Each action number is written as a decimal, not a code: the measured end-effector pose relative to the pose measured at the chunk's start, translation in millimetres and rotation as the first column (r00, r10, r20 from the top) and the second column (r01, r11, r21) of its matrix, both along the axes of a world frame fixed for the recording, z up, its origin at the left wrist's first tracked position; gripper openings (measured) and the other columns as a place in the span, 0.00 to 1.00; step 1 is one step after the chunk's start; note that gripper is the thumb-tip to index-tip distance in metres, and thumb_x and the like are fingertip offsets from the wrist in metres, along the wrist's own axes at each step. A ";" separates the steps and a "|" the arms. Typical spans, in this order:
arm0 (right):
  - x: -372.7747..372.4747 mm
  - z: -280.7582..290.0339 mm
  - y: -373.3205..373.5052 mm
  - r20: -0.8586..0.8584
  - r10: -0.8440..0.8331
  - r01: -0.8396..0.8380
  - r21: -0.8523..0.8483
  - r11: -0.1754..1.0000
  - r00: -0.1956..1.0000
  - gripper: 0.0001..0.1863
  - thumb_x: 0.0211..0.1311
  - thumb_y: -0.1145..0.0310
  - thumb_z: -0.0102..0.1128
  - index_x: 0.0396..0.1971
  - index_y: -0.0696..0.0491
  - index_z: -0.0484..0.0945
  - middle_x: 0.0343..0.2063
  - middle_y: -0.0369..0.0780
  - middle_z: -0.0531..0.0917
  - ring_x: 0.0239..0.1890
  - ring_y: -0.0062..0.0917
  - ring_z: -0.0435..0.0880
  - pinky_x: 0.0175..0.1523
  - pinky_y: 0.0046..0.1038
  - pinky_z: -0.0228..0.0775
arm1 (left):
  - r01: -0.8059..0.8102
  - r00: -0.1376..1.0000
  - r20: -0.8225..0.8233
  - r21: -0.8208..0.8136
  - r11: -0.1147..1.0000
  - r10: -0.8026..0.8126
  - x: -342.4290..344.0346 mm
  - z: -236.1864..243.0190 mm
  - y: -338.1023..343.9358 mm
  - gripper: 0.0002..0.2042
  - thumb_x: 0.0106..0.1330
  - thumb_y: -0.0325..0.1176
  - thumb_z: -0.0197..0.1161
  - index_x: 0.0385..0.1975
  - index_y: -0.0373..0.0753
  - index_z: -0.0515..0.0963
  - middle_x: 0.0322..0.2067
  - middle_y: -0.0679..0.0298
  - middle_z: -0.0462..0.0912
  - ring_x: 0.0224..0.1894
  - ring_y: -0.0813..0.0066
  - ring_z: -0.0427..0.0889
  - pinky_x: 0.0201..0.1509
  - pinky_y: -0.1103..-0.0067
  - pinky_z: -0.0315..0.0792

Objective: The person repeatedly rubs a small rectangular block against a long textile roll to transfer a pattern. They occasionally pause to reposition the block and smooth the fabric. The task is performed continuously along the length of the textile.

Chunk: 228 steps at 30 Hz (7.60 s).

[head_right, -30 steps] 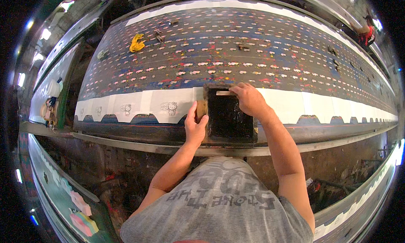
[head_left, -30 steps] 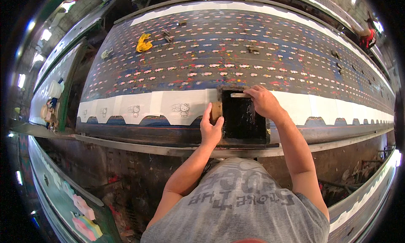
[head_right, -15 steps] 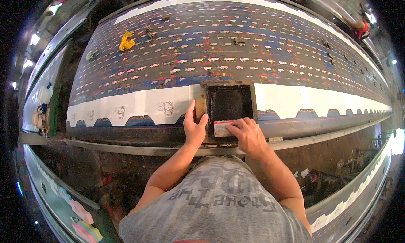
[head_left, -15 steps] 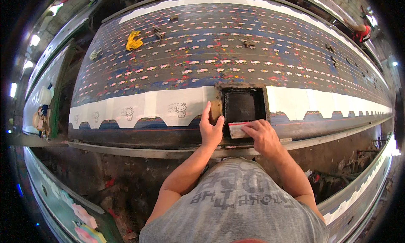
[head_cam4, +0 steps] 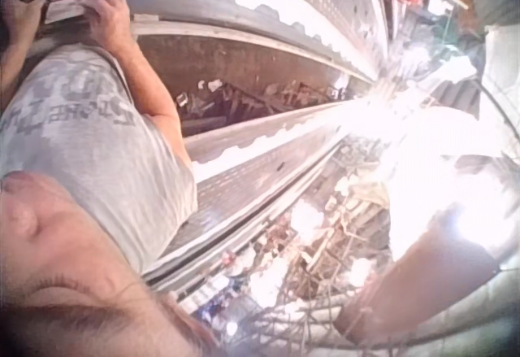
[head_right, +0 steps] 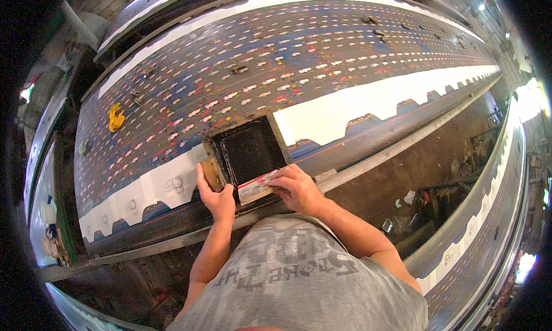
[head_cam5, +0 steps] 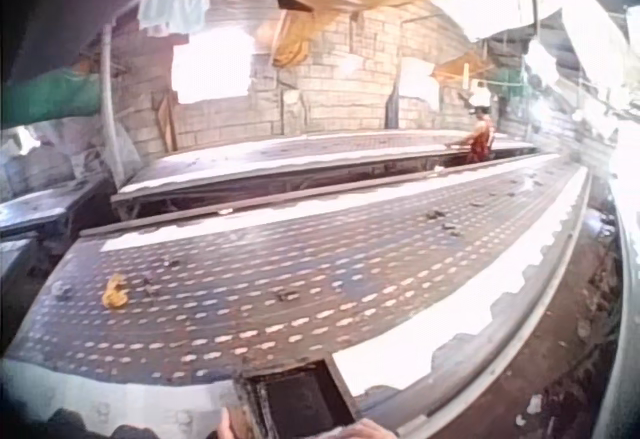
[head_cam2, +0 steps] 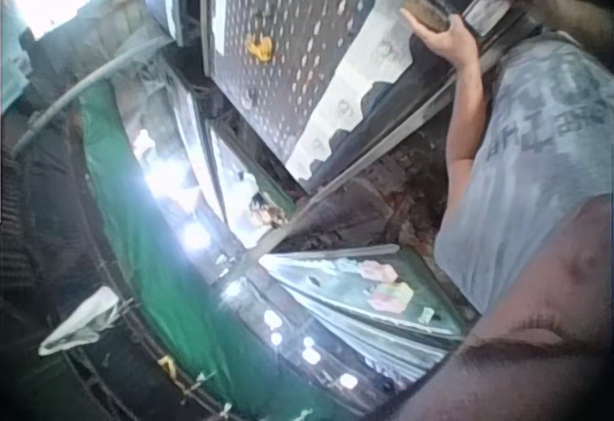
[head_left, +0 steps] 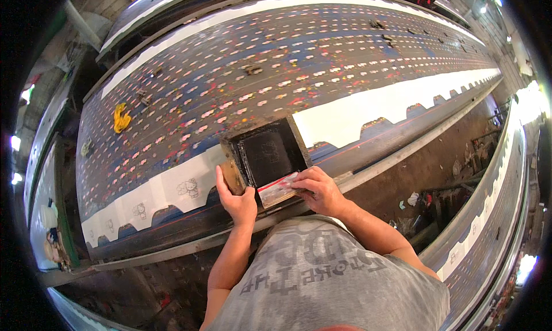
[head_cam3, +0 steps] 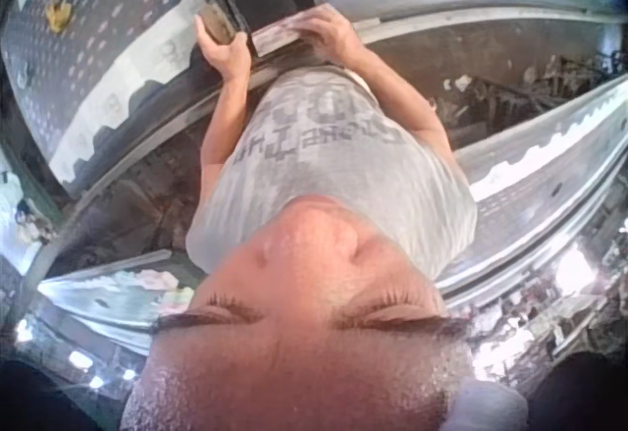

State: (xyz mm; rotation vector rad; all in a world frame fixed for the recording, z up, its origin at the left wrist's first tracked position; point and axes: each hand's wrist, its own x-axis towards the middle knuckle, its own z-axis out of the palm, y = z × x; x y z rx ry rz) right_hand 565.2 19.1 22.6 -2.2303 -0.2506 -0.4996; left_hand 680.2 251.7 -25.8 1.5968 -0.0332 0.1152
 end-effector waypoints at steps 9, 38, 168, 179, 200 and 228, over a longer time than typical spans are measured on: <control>-35.9 -4.0 -124.3 0.075 -0.041 0.039 0.025 0.999 0.996 0.23 0.56 0.87 0.78 0.52 0.53 0.93 0.49 0.43 0.92 0.53 0.44 0.90 0.60 0.43 0.85 | 0.038 0.996 0.083 -0.050 0.998 -0.034 -25.3 -6.6 -135.7 0.51 0.56 0.12 0.65 0.88 0.31 0.60 0.82 0.50 0.71 0.83 0.57 0.73 0.88 0.66 0.65; 18.6 43.1 -279.0 -0.310 0.295 -0.413 -0.444 0.795 0.904 0.14 0.61 0.77 0.68 0.46 0.52 0.90 0.45 0.45 0.89 0.53 0.45 0.90 0.59 0.46 0.83 | 0.034 0.999 -0.042 0.008 0.999 -0.034 -51.0 -20.8 -260.2 0.49 0.60 0.14 0.69 0.88 0.32 0.63 0.76 0.49 0.79 0.75 0.62 0.80 0.80 0.69 0.72; 530.2 -4.5 937.9 -0.229 0.459 -0.493 -0.615 0.616 0.858 0.23 0.83 0.50 0.67 0.65 0.50 0.88 0.65 0.46 0.87 0.70 0.46 0.82 0.72 0.52 0.75 | -0.988 0.102 0.215 0.139 0.073 0.971 -94.2 117.6 999.1 0.52 0.60 0.10 0.68 0.90 0.37 0.60 0.84 0.54 0.67 0.82 0.59 0.70 0.88 0.63 0.61; 582.5 -34.5 1136.9 -0.491 -0.259 -0.253 -0.750 0.611 0.832 0.37 0.83 0.35 0.59 0.43 0.58 0.96 0.49 0.54 0.96 0.57 0.51 0.95 0.65 0.59 0.79 | -0.923 0.368 0.246 0.209 0.322 0.897 23.5 79.9 1324.8 0.51 0.60 0.12 0.70 0.90 0.36 0.61 0.85 0.51 0.67 0.84 0.58 0.68 0.89 0.64 0.59; 584.5 -55.6 1187.9 -0.319 -0.560 0.072 -0.821 0.566 0.765 0.43 0.73 0.35 0.72 0.64 0.62 0.86 0.61 0.59 0.89 0.67 0.54 0.86 0.73 0.52 0.78 | -0.451 0.890 0.082 0.010 0.892 0.449 375.6 90.2 1517.7 0.52 0.61 0.12 0.71 0.90 0.31 0.56 0.77 0.51 0.75 0.75 0.63 0.78 0.82 0.68 0.71; 1177.1 2.8 1233.7 -0.228 0.024 -0.093 -0.295 0.951 0.973 0.21 0.86 0.50 0.62 0.52 0.51 0.95 0.46 0.46 0.95 0.51 0.46 0.93 0.60 0.49 0.84 | -0.276 0.958 0.059 -0.090 0.957 0.282 1134.9 84.7 1395.6 0.53 0.57 0.08 0.63 0.90 0.37 0.59 0.85 0.49 0.64 0.84 0.54 0.69 0.89 0.61 0.61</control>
